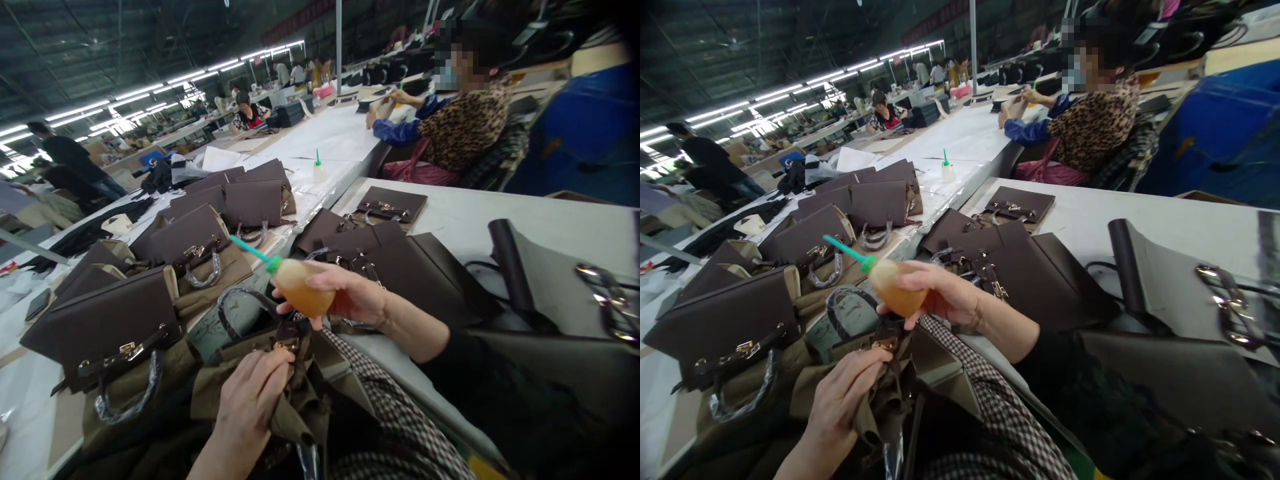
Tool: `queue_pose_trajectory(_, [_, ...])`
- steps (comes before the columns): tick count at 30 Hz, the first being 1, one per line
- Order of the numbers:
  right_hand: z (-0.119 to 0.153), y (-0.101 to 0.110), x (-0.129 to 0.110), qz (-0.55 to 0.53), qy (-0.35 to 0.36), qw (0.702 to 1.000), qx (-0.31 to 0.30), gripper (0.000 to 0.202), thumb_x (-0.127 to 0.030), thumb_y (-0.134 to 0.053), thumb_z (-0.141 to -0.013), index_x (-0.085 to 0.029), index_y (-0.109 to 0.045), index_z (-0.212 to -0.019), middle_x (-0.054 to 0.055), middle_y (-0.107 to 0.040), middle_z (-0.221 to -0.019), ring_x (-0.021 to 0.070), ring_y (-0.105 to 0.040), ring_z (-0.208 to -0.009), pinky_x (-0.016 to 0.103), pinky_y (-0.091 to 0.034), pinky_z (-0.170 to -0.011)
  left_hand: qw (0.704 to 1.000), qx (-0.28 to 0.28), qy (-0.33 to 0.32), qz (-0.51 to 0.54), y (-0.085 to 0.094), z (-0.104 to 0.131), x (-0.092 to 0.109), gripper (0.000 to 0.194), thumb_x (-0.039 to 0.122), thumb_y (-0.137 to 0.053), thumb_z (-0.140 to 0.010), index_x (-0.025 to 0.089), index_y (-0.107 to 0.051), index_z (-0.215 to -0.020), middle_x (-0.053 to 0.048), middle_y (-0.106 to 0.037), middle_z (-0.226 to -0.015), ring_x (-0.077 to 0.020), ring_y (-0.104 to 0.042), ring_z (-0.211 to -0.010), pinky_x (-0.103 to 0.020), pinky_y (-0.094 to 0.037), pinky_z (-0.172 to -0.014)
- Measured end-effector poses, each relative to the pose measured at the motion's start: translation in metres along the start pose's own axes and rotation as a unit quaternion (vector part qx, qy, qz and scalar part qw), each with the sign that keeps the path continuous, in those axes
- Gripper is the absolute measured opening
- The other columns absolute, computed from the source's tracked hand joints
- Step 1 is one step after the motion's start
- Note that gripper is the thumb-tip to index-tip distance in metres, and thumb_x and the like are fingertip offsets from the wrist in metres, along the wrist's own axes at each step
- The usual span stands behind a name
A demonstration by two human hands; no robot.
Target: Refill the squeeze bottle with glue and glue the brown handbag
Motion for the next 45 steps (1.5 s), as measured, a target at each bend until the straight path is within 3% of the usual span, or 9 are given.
queue_pose_trajectory(4, [0.030,0.019,-0.013,-0.014,0.099,0.993,0.067,0.054,-0.035,-0.074,-0.091,-0.017,-0.060,-0.139,0.017,-0.068,-0.130,0.0265,-0.074,-0.105,0.030,-0.064,-0.077,0.959,0.056,0.215,0.174,0.014,0.034,-0.049,0.023,0.012,-0.052,-0.102,0.024,-0.066,-0.117,-0.006,-0.071,-0.117,-0.0187,-0.069,-0.114,-0.028,-0.054,-0.103])
queue_pose_trajectory(9, [0.069,0.032,0.010,0.013,0.019,0.991,0.132,0.065,-0.038,-0.079,-0.086,-0.021,-0.058,-0.145,0.014,-0.074,-0.118,0.0280,-0.073,-0.098,0.034,-0.061,-0.075,0.895,0.139,0.393,0.162,0.070,0.064,-0.094,0.016,0.028,-0.068,-0.096,0.022,-0.077,-0.108,-0.005,-0.077,-0.110,-0.0212,-0.071,-0.105,-0.029,-0.054,-0.101])
queue_pose_trajectory(15, [0.084,0.046,0.020,0.099,0.039,0.971,0.214,0.074,-0.051,-0.085,-0.076,-0.028,-0.060,-0.142,0.018,-0.070,-0.128,0.0433,-0.071,-0.104,0.052,-0.060,-0.081,0.843,0.153,0.446,0.260,0.129,0.054,-0.115,0.034,0.048,-0.085,-0.077,0.016,-0.077,-0.081,-0.007,-0.073,-0.087,-0.0228,-0.067,-0.082,-0.030,-0.057,-0.076])
queue_pose_trajectory(18, [0.083,0.044,0.018,0.103,0.093,0.955,0.262,0.083,-0.047,-0.094,-0.064,-0.030,-0.063,-0.138,0.018,-0.071,-0.127,0.0482,-0.069,-0.106,0.057,-0.060,-0.082,0.786,0.155,0.478,0.360,0.112,0.060,-0.125,0.037,0.046,-0.092,-0.070,0.016,-0.074,-0.081,-0.006,-0.073,-0.085,-0.0175,-0.064,-0.072,-0.025,-0.054,-0.067])
queue_pose_trajectory(22, [0.079,0.029,0.017,0.138,0.095,0.935,0.312,0.084,-0.048,-0.096,-0.061,-0.032,-0.062,-0.136,0.015,-0.072,-0.124,0.0427,-0.072,-0.101,0.053,-0.061,-0.082,0.712,0.134,0.515,0.458,0.047,0.075,-0.137,0.048,0.049,-0.097,-0.060,0.016,-0.076,-0.087,-0.004,-0.074,-0.078,-0.0156,-0.065,-0.060,-0.024,-0.051,-0.056])
queue_pose_trajectory(27, [0.068,0.003,0.011,0.197,0.042,0.944,0.260,0.078,-0.044,-0.095,-0.066,-0.033,-0.059,-0.135,0.008,-0.075,-0.116,0.0330,-0.075,-0.098,0.039,-0.062,-0.079,0.672,0.096,0.541,0.496,-0.011,0.076,-0.152,0.053,0.038,-0.102,-0.052,0.013,-0.080,-0.094,-0.007,-0.078,-0.077,-0.0240,-0.074,-0.070,-0.028,-0.057,-0.064])
queue_pose_trajectory(33, [0.066,0.001,0.010,0.192,0.015,0.946,0.261,0.065,-0.047,-0.089,-0.076,-0.033,-0.058,-0.132,0.003,-0.077,-0.107,0.0269,-0.074,-0.095,0.033,-0.060,-0.079,0.650,0.091,0.550,0.516,-0.025,0.073,-0.163,0.060,0.027,-0.104,-0.044,0.013,-0.082,-0.098,-0.008,-0.080,-0.081,-0.0285,-0.076,-0.082,-0.029,-0.059,-0.071])
queue_pose_trajectory(40, [0.061,0.002,0.015,0.236,0.081,0.914,0.319,0.050,-0.050,-0.086,-0.078,-0.035,-0.066,-0.122,0.001,-0.075,-0.097,0.0244,-0.071,-0.085,0.031,-0.060,-0.071,0.631,0.112,0.551,0.535,-0.026,0.081,-0.161,0.056,0.026,-0.104,-0.045,0.013,-0.082,-0.095,-0.008,-0.080,-0.081,-0.0209,-0.072,-0.066,-0.026,-0.056,-0.063])
queue_pose_trajectory(45, [0.045,0.007,0.028,0.076,0.061,0.945,0.313,0.036,-0.053,-0.077,-0.085,-0.026,-0.071,-0.108,0.005,-0.073,-0.096,0.0220,-0.066,-0.079,0.025,-0.054,-0.053,0.609,0.120,0.568,0.540,-0.029,0.092,-0.166,0.061,0.021,-0.106,-0.033,0.011,-0.083,-0.088,-0.010,-0.080,-0.077,-0.0268,-0.075,-0.070,-0.031,-0.059,-0.066])
Point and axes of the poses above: each hand's wrist, its own z-axis away from the middle knuckle, its own y-axis out of the back of the hand, x = y × z, the point moved 6 cm from there along -z, towards the middle knuckle
